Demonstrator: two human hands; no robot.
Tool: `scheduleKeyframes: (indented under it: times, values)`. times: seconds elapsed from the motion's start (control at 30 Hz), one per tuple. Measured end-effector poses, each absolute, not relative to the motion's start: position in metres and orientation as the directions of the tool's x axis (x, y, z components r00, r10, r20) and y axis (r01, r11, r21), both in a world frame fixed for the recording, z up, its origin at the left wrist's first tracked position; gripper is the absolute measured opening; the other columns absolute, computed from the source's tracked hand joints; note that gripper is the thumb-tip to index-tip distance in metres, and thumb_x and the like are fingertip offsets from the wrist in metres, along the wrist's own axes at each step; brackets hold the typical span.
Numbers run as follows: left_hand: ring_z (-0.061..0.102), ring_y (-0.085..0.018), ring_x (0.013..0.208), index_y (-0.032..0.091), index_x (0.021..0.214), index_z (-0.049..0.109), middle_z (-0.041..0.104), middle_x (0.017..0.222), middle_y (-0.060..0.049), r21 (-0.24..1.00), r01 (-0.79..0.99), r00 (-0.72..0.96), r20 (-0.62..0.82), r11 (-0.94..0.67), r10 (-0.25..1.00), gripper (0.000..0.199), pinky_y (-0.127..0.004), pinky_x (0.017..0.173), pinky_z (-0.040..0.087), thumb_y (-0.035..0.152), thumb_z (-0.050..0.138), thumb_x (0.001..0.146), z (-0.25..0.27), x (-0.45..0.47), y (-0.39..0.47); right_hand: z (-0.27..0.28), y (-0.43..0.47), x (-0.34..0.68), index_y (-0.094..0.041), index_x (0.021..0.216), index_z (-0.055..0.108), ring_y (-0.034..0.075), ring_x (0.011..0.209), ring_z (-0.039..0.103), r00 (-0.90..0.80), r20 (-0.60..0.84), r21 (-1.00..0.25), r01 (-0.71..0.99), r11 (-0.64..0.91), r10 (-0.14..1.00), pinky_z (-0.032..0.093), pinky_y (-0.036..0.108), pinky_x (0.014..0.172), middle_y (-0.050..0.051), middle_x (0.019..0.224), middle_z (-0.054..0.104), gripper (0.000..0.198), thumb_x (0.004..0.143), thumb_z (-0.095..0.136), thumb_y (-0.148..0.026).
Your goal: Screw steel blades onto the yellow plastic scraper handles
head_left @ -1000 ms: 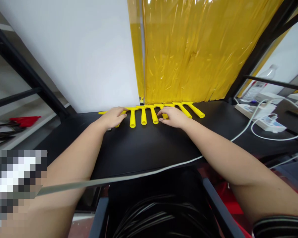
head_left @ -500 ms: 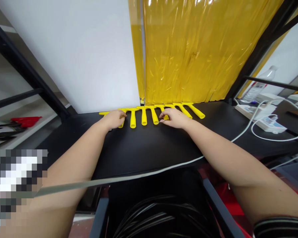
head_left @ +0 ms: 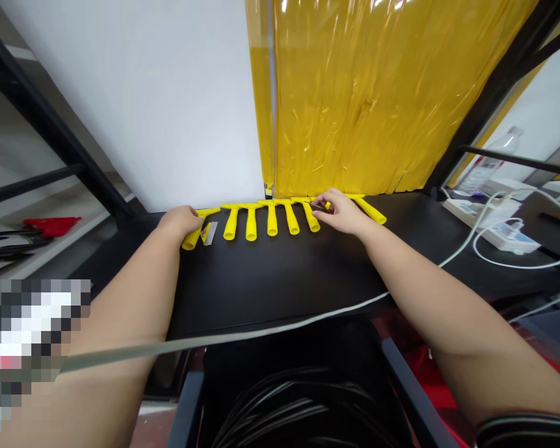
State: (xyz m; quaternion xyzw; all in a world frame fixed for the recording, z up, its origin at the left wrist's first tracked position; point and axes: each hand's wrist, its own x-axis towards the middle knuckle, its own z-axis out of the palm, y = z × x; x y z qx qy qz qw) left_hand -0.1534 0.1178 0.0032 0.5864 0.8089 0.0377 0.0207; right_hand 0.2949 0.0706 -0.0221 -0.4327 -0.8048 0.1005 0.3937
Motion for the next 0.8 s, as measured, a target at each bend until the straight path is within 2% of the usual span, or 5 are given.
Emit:
scheduleKeyframes:
  times: [0.33, 0.47, 0.6, 0.7, 0.8]
  values:
    - [0.07, -0.044, 0.117, 0.007, 0.123, 0.075, 0.071, 0.132, -0.025, 0.073, 0.919, -0.388, -0.003, 0.387, 0.922, 0.05, -0.046, 0.09, 0.059, 0.036, 0.075, 0.083, 0.014, -0.154, 0.106, -0.021, 0.07, 0.296, -0.019, 0.1, 0.074, 0.019, 0.077, 0.055, -0.311, 0.514, -0.522, 0.626, 0.579, 0.8, 0.05, 0.036, 0.073, 0.006, 0.096, 0.058, 0.019, 0.085, 0.074, -0.032]
    - [0.064, -0.045, 0.126, 0.004, 0.137, 0.063, 0.066, 0.137, -0.029, 0.107, 0.905, -0.424, 0.163, 0.411, 0.891, 0.052, -0.052, 0.099, 0.056, 0.038, 0.058, 0.098, 0.029, -0.151, 0.095, -0.02, 0.07, 0.294, -0.019, 0.098, 0.072, 0.02, 0.08, 0.057, -0.291, 0.516, -0.541, 0.618, 0.57, 0.806, 0.05, 0.037, 0.075, 0.007, 0.096, 0.059, 0.017, 0.085, 0.074, -0.03]
    - [0.067, -0.034, 0.118, 0.013, 0.144, 0.06, 0.072, 0.128, -0.02, 0.199, 0.98, -0.122, 0.472, 0.03, 0.873, 0.049, -0.048, 0.105, 0.053, 0.035, 0.048, 0.103, 0.035, -0.127, 0.086, -0.019, 0.068, 0.288, -0.02, 0.098, 0.072, 0.02, 0.08, 0.056, -0.265, 0.556, -0.556, 0.586, 0.589, 0.788, 0.049, 0.036, 0.075, 0.006, 0.094, 0.061, 0.016, 0.087, 0.072, -0.031]
    - [0.067, -0.03, 0.115, 0.016, 0.14, 0.065, 0.072, 0.126, -0.017, 0.157, 0.93, 0.204, 0.534, -0.333, 0.82, 0.046, -0.046, 0.105, 0.053, 0.036, 0.052, 0.1, 0.036, -0.099, 0.077, -0.019, 0.066, 0.284, -0.021, 0.098, 0.071, 0.017, 0.07, 0.052, -0.214, 0.569, -0.61, 0.537, 0.582, 0.794, 0.046, 0.034, 0.07, 0.005, 0.094, 0.064, 0.018, 0.087, 0.072, -0.036]
    - [0.066, -0.027, 0.117, 0.017, 0.132, 0.069, 0.07, 0.128, -0.014, 0.125, 0.74, 0.546, 0.463, -0.661, 0.698, 0.041, -0.043, 0.107, 0.052, 0.039, 0.052, 0.101, 0.035, -0.072, 0.062, -0.018, 0.062, 0.28, -0.021, 0.096, 0.068, 0.014, 0.063, 0.049, -0.199, 0.524, -0.712, 0.43, 0.554, 0.828, 0.043, 0.032, 0.063, 0.006, 0.096, 0.07, 0.024, 0.088, 0.072, -0.044]
